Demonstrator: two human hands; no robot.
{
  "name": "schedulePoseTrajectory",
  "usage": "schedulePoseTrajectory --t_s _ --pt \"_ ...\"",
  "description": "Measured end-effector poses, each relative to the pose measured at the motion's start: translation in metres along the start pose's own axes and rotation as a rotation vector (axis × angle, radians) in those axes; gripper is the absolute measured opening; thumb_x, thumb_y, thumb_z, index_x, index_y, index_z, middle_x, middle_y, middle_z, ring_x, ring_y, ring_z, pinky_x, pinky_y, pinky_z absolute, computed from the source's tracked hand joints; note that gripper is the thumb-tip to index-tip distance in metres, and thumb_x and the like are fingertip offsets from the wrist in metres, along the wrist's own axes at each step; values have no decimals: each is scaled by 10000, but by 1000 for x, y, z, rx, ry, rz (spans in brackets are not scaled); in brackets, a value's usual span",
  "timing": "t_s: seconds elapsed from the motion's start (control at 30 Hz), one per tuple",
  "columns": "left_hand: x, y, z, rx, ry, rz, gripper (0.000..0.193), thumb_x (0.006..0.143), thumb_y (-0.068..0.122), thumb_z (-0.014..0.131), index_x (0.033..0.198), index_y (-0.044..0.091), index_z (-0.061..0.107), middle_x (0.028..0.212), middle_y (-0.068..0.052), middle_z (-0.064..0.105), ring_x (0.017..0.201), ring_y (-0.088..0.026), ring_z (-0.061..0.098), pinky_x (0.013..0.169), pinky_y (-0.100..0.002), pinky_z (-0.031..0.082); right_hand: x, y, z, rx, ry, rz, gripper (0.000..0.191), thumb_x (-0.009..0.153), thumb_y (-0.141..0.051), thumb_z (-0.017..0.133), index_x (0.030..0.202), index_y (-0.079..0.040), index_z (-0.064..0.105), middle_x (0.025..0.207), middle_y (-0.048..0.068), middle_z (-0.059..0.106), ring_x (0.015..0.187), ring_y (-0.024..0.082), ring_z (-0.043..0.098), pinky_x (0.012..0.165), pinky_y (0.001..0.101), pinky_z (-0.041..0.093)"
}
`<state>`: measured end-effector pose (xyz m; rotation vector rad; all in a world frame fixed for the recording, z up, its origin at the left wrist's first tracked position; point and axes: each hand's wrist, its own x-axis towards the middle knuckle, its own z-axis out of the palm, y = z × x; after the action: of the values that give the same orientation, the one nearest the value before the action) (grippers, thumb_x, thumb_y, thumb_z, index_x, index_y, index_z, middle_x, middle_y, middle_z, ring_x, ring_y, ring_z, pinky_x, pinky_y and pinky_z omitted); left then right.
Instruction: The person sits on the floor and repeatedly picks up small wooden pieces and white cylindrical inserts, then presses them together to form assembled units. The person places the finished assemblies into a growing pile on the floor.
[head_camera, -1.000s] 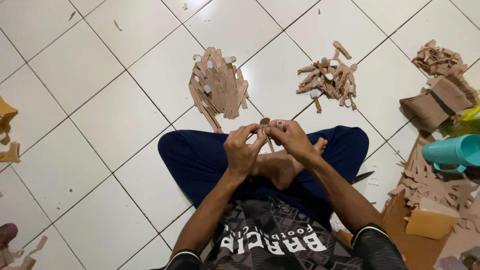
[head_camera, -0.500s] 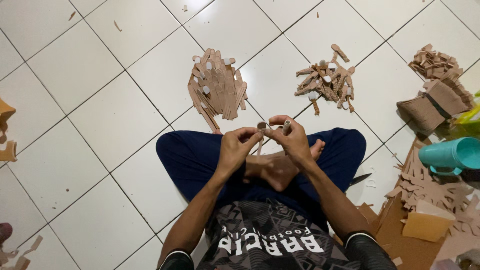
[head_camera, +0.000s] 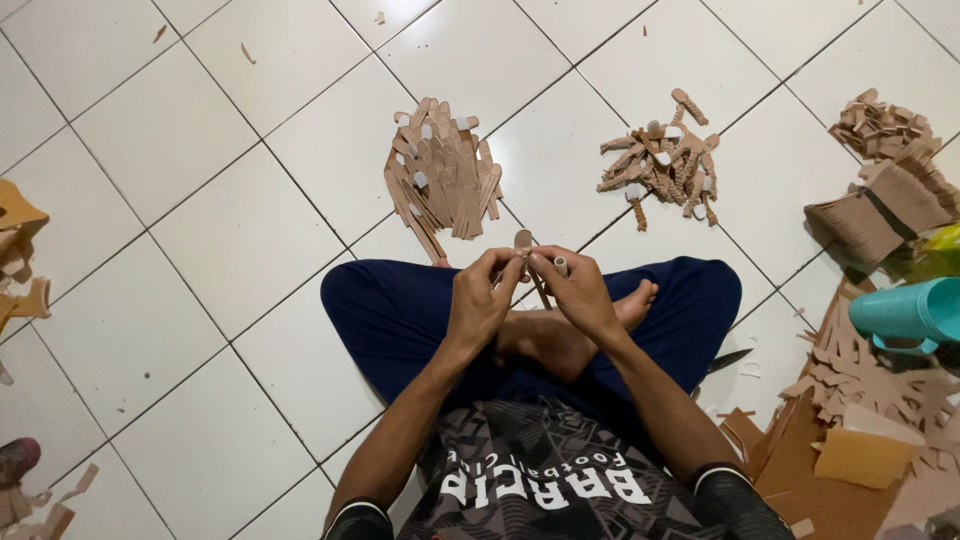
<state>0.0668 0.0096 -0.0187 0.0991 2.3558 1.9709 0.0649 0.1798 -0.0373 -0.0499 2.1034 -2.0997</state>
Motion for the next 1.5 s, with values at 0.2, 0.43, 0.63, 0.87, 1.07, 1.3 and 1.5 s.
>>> schedulePoseTrajectory --t_s 0.2,0.43,0.63,0.87,1.07,1.3,1.5 --pt "-2 3 -1 -11 -37 2 223 1021 162 630 1062 -52 679 855 -119 772 799 -145 771 675 -262 592 -2 -17 -5 -634 -2 184 253 984 -210 699 1143 -13 720 760 210 732 683 275 676 610 377 506" --pt "1 8 -3 38 -39 -12 210 1008 148 630 1051 -50 686 832 -120 770 769 -134 773 610 -258 582 0 -14 -9 -542 -44 -336 183 1025 -132 630 1141 10 638 790 98 675 716 99 609 593 248 479" --pt "2 14 -4 55 -22 21 203 992 141 657 1039 -49 711 835 -139 784 767 -157 777 607 -267 577 2 -6 -7 -349 49 -63 213 978 -173 720 1099 0 747 656 -7 601 577 27 454 494 219 359" --pt "6 20 -11 134 -70 109 239 982 154 657 1100 -38 738 852 -154 785 755 -180 786 659 -276 613 3 3 -12 -247 29 -24 203 963 -158 723 1085 4 733 680 -66 598 593 -3 469 495 192 364" --pt "19 15 -24 173 -213 -31 265 977 222 676 1013 -31 745 821 -135 794 748 -169 790 674 -276 613 6 -4 -15 -345 -26 -35 169 951 -140 722 1042 3 718 636 -55 596 561 5 479 474 200 370" --pt "23 -23 -18 -512 -328 -326 247 952 218 694 1021 -17 724 917 -44 757 887 -104 716 884 -233 588 0 0 -6 -674 131 -664 229 1000 -187 766 1070 2 658 926 54 672 864 44 611 685 225 514" --pt "14 -41 -5 -498 -219 -268 255 963 178 751 1062 -57 740 950 -97 768 869 -113 691 797 -237 546 1 20 -6 -111 134 -36 185 1008 -157 713 1057 19 739 850 3 674 773 49 571 665 217 474"
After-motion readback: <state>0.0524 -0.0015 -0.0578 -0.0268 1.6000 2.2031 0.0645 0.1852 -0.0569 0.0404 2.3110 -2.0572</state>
